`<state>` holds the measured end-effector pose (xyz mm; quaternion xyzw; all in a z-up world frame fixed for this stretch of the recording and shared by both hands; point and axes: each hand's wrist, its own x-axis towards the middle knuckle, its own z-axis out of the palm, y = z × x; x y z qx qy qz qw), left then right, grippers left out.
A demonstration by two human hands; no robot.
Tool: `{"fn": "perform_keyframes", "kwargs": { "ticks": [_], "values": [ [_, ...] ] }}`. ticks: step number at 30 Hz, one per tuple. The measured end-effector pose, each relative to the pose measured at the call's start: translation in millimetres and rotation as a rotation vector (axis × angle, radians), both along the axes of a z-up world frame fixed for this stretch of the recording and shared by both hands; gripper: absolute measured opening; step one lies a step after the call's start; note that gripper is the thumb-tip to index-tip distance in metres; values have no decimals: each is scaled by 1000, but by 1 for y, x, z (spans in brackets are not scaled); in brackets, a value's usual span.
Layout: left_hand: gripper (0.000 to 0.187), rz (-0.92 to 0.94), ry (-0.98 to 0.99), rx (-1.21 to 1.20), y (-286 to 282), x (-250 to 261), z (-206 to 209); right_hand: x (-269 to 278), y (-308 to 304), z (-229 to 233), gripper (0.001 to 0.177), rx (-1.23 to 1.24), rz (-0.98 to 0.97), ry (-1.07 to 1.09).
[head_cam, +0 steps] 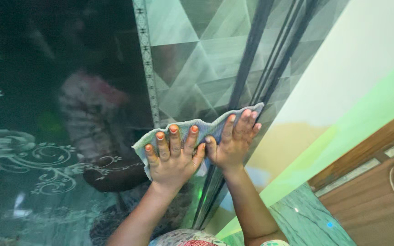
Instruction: The person wipes a large glass door with a grey cloth using both hands. They move the cloth in repetitive vertical and horizontal strokes across the surface, covering the area with floral etchings and the metal frame.
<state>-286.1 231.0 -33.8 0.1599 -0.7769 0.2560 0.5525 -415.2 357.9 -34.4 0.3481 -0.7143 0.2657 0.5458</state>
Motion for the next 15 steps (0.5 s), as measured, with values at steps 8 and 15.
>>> {"fn": "perform_keyframes", "kwargs": {
  "ticks": [8,15],
  "values": [
    [72,-2,15,-34,7,-5,4,5,4,3,80,7,66,-48],
    [71,-29,7,-50,-6,16,13,27,-8,19,75,-95,148,-62]
  ]
}}
